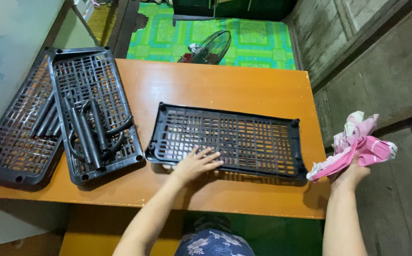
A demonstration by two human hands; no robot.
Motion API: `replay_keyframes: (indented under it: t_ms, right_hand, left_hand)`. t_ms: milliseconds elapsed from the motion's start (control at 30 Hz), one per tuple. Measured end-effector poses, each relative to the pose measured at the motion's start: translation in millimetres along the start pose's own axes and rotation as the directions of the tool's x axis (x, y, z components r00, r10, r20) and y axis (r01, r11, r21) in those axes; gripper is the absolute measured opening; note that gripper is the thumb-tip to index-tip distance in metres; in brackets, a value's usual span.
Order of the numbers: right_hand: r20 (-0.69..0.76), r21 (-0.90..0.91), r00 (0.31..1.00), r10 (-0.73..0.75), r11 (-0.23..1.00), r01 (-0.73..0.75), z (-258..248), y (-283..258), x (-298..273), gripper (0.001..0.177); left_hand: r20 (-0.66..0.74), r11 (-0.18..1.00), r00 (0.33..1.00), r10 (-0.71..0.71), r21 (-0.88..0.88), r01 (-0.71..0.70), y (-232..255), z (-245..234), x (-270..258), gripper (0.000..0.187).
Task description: The person wipes a black plastic tray with a cloth, then attaches two curved handles and two straight legs to the tray, assembling it into a small stool or stand.
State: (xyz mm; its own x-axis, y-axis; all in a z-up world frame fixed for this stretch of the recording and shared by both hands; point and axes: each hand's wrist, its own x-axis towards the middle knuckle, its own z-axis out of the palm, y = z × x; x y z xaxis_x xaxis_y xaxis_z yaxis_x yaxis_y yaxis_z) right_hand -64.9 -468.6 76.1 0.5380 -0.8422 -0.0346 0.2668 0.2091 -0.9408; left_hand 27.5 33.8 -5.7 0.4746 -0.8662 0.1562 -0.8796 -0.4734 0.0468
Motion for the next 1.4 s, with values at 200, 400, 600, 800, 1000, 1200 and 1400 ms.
replay_keyframes:
  t_ms: [200,400,600,800,1000,1200,1400]
  right_hand:
    - [-0.007,-0.273,0.999,0.037,0.961,-0.037,-27.0,23.3,18.6,0.036]
    - [0.151,-0.677,0.989,0.009,0.73,0.097,-46.1,91.4,34.4,0.026]
    - [0.601,-0.799,0.779,0.178,0.148,0.582,-6.5,143.0,13.1,0.065]
    - [0.382,-0.846,0.819,0.429,-0.193,0.496,46.2,134.3,-8.3,0.053]
    - [0.496,-0.825,0.821,0.285,-0.141,0.547,41.4,139.4,-21.8,0.048]
    - [0.63,-0.773,0.764,0.139,0.018,0.635,-13.6,152.1,-42.7,0.037]
    - [0.571,-0.817,0.803,0.174,0.024,0.576,-19.7,156.2,-42.0,0.035]
  left_hand:
    - [0.071,0.959,0.991,-0.109,0.272,0.086,-45.6,2.5,-13.2,0.071]
    - [0.236,0.925,0.896,-0.377,0.056,0.375,-15.1,2.3,8.2,0.09]
    - [0.297,0.873,0.878,-0.377,-0.203,0.443,56.3,4.9,88.2,0.083]
    - [0.415,0.889,0.828,-0.378,-0.089,0.45,77.7,-10.4,99.7,0.087]
    - [0.464,0.873,0.792,-0.397,-0.076,0.483,76.4,-8.7,102.3,0.088]
    - [0.45,0.871,0.792,-0.413,-0.059,0.487,78.3,-5.2,99.1,0.089]
    - [0.467,0.885,0.805,-0.367,-0.093,0.457,76.8,-5.0,95.8,0.09]
